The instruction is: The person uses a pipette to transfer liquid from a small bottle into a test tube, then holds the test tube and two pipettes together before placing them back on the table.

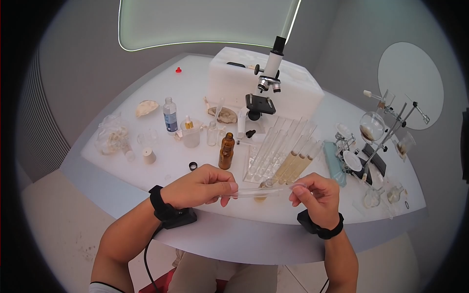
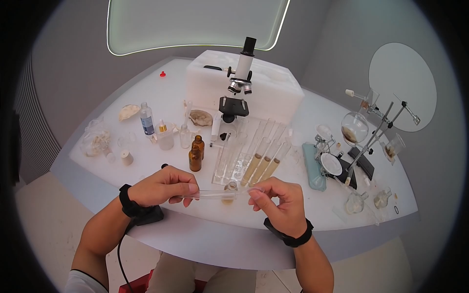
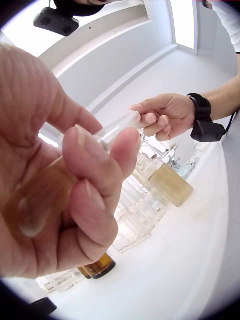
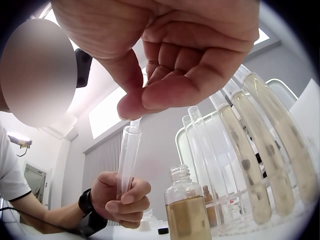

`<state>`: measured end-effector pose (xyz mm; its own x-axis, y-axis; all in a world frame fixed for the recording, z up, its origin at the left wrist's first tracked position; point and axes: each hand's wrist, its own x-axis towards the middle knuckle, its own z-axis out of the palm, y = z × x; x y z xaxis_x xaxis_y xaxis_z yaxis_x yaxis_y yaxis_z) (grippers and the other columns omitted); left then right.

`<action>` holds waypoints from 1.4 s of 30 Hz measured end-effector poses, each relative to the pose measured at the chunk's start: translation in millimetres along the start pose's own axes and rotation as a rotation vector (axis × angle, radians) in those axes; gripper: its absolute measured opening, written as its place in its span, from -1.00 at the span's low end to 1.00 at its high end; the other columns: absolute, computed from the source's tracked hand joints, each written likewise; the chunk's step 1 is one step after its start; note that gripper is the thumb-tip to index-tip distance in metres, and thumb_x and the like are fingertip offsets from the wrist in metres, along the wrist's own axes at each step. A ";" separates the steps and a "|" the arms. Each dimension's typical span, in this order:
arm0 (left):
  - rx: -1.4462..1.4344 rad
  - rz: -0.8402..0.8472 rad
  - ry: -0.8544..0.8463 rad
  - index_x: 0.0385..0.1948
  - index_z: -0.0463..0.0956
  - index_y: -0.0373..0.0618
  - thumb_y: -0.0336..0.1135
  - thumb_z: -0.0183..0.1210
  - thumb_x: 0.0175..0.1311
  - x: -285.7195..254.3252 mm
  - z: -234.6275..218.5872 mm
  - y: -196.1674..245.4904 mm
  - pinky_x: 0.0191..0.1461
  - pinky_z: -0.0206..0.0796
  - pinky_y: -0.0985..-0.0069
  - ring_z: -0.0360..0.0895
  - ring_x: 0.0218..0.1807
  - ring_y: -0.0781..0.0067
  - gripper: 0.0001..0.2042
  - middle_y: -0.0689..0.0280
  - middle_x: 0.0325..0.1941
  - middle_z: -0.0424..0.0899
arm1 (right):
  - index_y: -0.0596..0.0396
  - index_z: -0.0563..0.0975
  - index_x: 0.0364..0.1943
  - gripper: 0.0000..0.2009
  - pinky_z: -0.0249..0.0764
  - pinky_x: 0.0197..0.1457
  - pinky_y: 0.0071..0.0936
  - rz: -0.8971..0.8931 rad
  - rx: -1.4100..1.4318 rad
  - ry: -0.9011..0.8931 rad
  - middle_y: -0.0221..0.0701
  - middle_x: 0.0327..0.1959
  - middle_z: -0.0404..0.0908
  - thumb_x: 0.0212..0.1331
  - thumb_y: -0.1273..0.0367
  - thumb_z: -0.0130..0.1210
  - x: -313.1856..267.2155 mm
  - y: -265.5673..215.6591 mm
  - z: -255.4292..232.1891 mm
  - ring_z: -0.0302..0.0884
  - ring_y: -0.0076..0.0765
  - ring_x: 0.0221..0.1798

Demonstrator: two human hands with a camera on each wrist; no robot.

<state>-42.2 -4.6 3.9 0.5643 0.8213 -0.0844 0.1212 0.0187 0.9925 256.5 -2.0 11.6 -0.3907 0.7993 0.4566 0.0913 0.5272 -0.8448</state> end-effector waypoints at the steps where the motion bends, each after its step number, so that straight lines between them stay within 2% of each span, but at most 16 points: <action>1: -0.006 0.001 -0.004 -0.31 0.61 -0.20 -0.16 0.07 0.45 -0.3 0.0 0.2 -0.46 0.08 0.70 0.23 -0.54 0.76 -0.72 0.45 -0.55 0.56 | 0.26 0.62 -0.29 -0.92 0.53 -0.39 -0.63 -0.007 0.019 0.003 -0.35 -0.48 0.67 0.27 0.50 0.15 0.1 0.2 0.6 0.62 -0.55 -0.46; 11: -0.017 0.004 0.001 -0.31 0.61 -0.20 -0.17 0.07 0.45 0.6 -0.4 -0.6 -0.47 0.09 0.71 0.23 -0.55 0.76 -0.72 0.44 -0.55 0.56 | 0.24 0.61 -0.18 -0.88 0.52 -0.38 -0.65 -0.014 0.030 -0.013 -0.35 -0.45 0.67 0.28 0.47 0.16 0.7 -0.6 -0.9 0.61 -0.53 -0.47; 14: -0.023 0.006 0.010 -0.31 0.62 -0.20 -0.17 0.07 0.45 0.4 -0.2 0.0 -0.47 0.09 0.71 0.23 -0.55 0.76 -0.72 0.43 -0.55 0.57 | 0.24 0.60 -0.15 -0.85 0.51 -0.38 -0.65 0.029 0.085 0.039 -0.33 -0.41 0.67 0.30 0.44 0.15 1.4 -2.3 -1.6 0.59 -0.54 -0.49; 17: -0.033 0.010 0.012 -0.31 0.62 -0.21 -0.16 0.07 0.45 0.2 -0.6 -0.5 -0.48 0.08 0.71 0.23 -0.56 0.76 -0.71 0.42 -0.55 0.57 | 0.25 0.57 -0.13 -0.81 0.46 -0.44 -0.66 -0.023 0.151 0.141 -0.32 -0.41 0.67 0.34 0.39 0.12 3.9 2.7 -4.7 0.55 -0.56 -0.53; 19: -0.017 0.023 0.025 -0.30 0.62 -0.21 -0.17 0.07 0.44 0.4 -1.3 -0.8 -0.48 0.08 0.71 0.22 -0.57 0.75 -0.72 0.41 -0.55 0.56 | 0.26 0.55 -0.12 -0.76 0.39 -0.50 -0.66 -0.042 0.266 0.297 -0.32 -0.43 0.66 0.39 0.32 0.07 6.3 4.5 -8.3 0.50 -0.57 -0.57; 21: -0.023 0.025 0.055 -0.31 0.61 -0.21 -0.18 0.07 0.43 1.1 -0.2 -0.4 -0.49 0.08 0.70 0.21 -0.58 0.75 -0.72 0.41 -0.56 0.55 | 0.23 0.52 -0.11 -0.74 0.34 -0.53 -0.67 -0.040 0.285 0.356 -0.39 -0.44 0.62 0.42 0.27 0.03 9.6 4.9 -13.4 0.44 -0.60 -0.61; 24: -0.042 0.039 0.108 -0.33 0.61 -0.21 -0.19 0.06 0.42 0.9 -1.0 -1.0 -0.50 0.07 0.70 0.21 -0.58 0.74 -0.73 0.41 -0.57 0.54 | 0.14 0.47 -0.11 -0.75 0.27 -0.54 -0.68 -0.015 0.415 0.557 -0.53 -0.46 0.55 0.44 0.22 -0.01 12.8 0.8 -20.0 0.36 -0.66 -0.63; 27: -0.064 0.066 0.157 -0.34 0.61 -0.20 -0.20 0.05 0.42 1.9 -1.9 -1.5 -0.51 0.07 0.70 0.21 -0.59 0.74 -0.73 0.40 -0.58 0.53 | 0.13 0.46 -0.08 -0.73 0.20 -0.53 -0.70 -0.017 0.486 0.654 -0.55 -0.44 0.53 0.45 0.20 -0.02 15.0 -0.7 -26.6 0.33 -0.68 -0.62; 31: -0.065 0.079 0.203 -0.35 0.59 -0.21 -0.15 0.01 0.45 1.8 -2.0 -0.8 -0.48 0.09 0.70 0.23 -0.60 0.71 -0.69 0.36 -0.58 0.53 | 0.11 0.45 -0.06 -0.73 0.16 -0.52 -0.71 -0.027 0.511 0.639 -0.56 -0.43 0.53 0.45 0.18 -0.03 14.9 0.8 -31.5 0.31 -0.69 -0.61; 34: -0.058 0.074 0.202 -0.34 0.59 -0.21 -0.15 0.01 0.45 1.8 -1.6 0.3 -0.48 0.09 0.70 0.23 -0.60 0.71 -0.68 0.36 -0.58 0.53 | 0.10 0.47 -0.10 -0.75 0.20 -0.53 -0.70 -0.001 0.477 0.655 -0.55 -0.45 0.53 0.44 0.20 -0.02 15.2 0.4 -27.0 0.32 -0.68 -0.62; 42: -0.065 0.071 0.191 -0.35 0.59 -0.21 -0.15 0.01 0.45 2.3 -2.3 -1.0 -0.48 0.08 0.70 0.22 -0.61 0.70 -0.68 0.37 -0.59 0.52 | 0.18 0.49 -0.21 -0.77 0.30 -0.55 -0.72 -0.032 0.304 0.551 -0.50 -0.48 0.53 0.42 0.26 0.03 15.6 4.9 -20.0 0.35 -0.67 -0.62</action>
<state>-42.9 -1.5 2.9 0.4041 0.9147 -0.0022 0.0302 -0.0109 0.9995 269.1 18.8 20.2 0.1481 0.8583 0.4914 -0.2085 0.5128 -0.8328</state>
